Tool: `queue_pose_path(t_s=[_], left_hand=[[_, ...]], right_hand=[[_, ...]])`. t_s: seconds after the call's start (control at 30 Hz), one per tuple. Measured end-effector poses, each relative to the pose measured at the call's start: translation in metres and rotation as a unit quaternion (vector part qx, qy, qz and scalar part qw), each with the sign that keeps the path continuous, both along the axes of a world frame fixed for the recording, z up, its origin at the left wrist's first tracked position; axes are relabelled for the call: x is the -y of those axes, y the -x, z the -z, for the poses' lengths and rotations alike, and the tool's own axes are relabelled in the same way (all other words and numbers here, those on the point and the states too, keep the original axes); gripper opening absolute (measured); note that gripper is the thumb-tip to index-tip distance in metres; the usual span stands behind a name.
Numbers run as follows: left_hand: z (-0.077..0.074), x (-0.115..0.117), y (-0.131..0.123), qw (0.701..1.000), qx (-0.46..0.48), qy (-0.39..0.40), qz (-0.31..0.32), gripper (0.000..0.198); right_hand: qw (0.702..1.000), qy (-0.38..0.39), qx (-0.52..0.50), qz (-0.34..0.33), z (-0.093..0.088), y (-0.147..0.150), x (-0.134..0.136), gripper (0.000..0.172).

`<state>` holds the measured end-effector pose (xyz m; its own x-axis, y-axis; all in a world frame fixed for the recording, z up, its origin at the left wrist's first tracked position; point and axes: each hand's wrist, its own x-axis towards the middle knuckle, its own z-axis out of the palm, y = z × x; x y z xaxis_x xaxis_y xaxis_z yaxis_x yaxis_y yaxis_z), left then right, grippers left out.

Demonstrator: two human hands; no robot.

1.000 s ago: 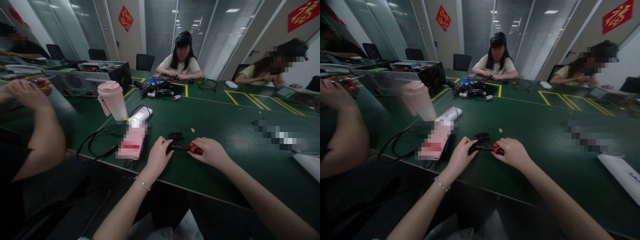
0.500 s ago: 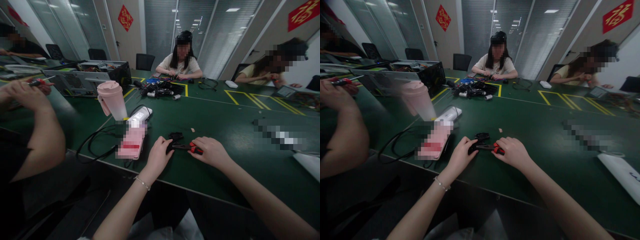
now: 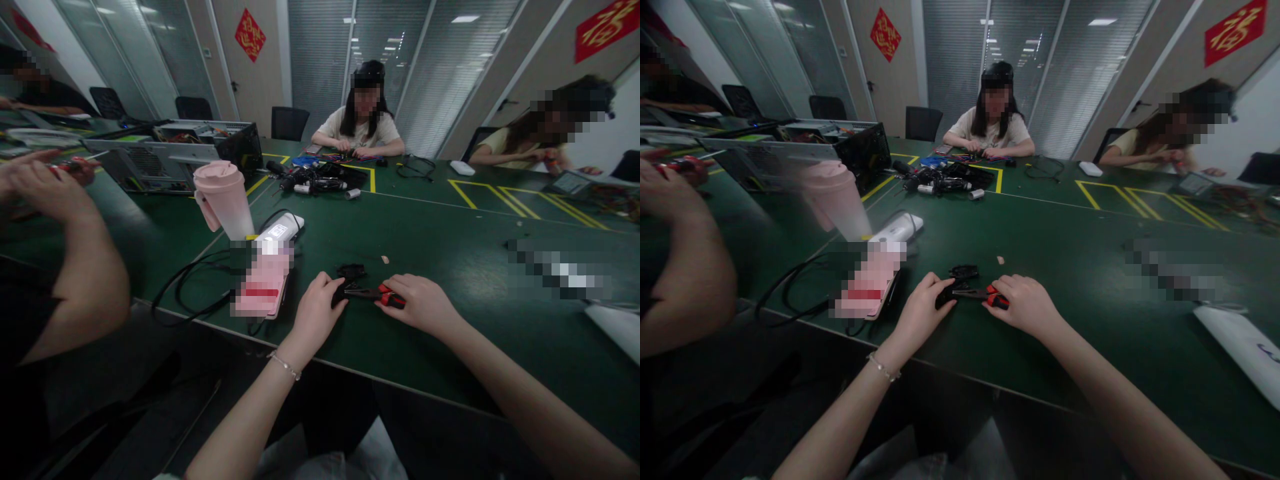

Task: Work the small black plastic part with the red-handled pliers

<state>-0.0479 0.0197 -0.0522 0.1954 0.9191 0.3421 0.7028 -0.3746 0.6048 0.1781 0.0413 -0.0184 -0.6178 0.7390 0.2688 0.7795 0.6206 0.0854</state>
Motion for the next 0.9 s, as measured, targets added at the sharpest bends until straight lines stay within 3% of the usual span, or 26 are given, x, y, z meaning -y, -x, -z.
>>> queue_pose_path(t_s=[0.9], left_hand=[[0.0005,-0.0008,-0.0005,1.0,0.023,0.001,0.01,0.039]], right_hand=[[1.0,-0.007,0.011,0.002,-0.0004,-0.0001,0.0001,0.032]])
